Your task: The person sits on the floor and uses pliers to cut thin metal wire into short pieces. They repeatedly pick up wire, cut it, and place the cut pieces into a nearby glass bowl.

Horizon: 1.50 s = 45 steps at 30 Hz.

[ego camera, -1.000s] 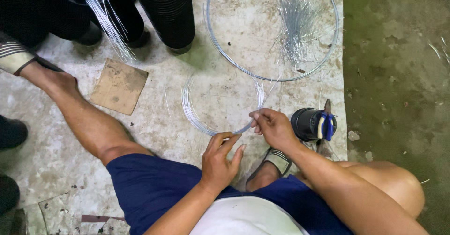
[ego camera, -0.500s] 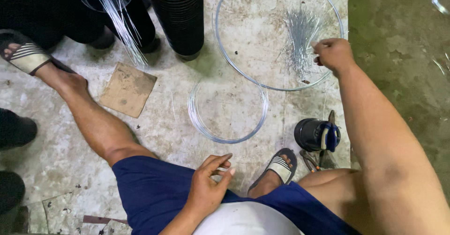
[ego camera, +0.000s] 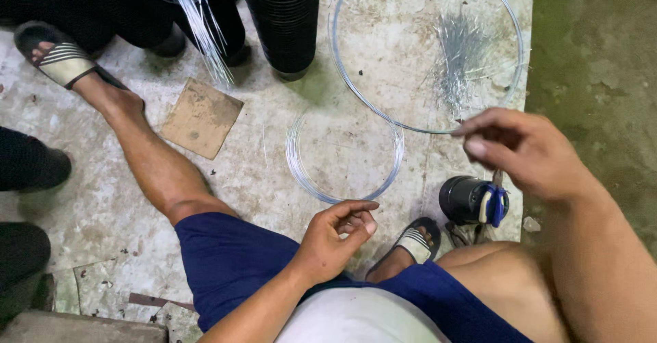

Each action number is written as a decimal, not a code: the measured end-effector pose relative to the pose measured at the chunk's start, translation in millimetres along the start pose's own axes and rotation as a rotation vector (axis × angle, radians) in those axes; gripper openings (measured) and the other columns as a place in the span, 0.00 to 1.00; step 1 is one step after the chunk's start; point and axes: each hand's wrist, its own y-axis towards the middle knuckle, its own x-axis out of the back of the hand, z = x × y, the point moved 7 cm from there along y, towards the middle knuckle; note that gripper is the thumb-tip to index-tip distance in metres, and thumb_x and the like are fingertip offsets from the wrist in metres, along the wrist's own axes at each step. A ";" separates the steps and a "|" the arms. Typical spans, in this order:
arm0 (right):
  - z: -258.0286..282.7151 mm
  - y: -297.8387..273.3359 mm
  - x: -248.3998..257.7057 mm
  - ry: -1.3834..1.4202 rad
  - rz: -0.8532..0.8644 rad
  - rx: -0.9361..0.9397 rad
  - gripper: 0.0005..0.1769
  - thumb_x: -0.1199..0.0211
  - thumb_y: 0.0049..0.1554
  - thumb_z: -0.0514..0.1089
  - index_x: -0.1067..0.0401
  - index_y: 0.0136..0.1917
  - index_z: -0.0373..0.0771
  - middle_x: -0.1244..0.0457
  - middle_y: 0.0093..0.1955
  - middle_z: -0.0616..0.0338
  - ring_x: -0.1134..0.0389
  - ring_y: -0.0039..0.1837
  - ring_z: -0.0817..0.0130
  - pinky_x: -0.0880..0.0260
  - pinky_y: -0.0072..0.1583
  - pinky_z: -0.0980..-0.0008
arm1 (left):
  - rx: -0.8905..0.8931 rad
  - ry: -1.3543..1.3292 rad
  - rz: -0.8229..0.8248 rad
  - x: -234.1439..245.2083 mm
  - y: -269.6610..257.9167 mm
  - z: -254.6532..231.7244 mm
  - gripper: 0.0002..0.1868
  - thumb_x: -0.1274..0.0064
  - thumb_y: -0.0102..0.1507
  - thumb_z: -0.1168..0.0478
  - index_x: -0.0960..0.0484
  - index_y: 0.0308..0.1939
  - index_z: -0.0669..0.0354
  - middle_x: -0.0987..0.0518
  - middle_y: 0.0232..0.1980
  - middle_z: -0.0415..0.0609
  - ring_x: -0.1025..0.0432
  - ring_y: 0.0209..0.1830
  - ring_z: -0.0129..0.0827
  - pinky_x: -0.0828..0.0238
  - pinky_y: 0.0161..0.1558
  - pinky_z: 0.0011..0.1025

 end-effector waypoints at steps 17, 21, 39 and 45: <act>23.9 -44.9 -8.5 0.373 -0.081 0.174 0.12 0.37 0.60 0.43 0.26 0.54 0.35 0.33 0.43 0.55 0.32 0.44 0.68 0.29 0.47 0.69 | 0.033 -0.132 -0.655 145.7 47.0 116.1 0.16 0.48 0.67 0.62 0.20 0.56 0.66 0.20 0.33 0.46 0.25 0.31 0.26 0.25 0.36 0.24; 24.8 -58.2 -10.9 0.349 -0.088 0.177 0.11 0.38 0.61 0.44 0.26 0.54 0.35 0.33 0.43 0.55 0.31 0.45 0.68 0.28 0.47 0.69 | 0.164 0.147 -0.653 156.5 56.6 150.8 0.16 0.44 0.65 0.61 0.17 0.55 0.62 0.19 0.34 0.48 0.23 0.32 0.30 0.25 0.38 0.29; 17.5 -67.2 17.0 0.314 -0.135 0.290 0.10 0.41 0.66 0.45 0.28 0.54 0.35 0.32 0.44 0.54 0.27 0.46 0.67 0.23 0.50 0.69 | -0.005 1.504 0.169 77.3 120.1 288.8 0.11 0.54 0.61 0.63 0.17 0.42 0.58 0.22 0.50 0.52 0.28 0.54 0.44 0.29 0.53 0.41; 21.8 -70.8 30.3 0.272 -0.170 0.351 0.10 0.42 0.68 0.45 0.28 0.54 0.35 0.31 0.44 0.54 0.25 0.46 0.67 0.22 0.50 0.69 | -0.025 1.518 0.297 76.5 129.1 294.8 0.11 0.54 0.62 0.63 0.16 0.40 0.55 0.20 0.48 0.49 0.28 0.54 0.43 0.31 0.55 0.41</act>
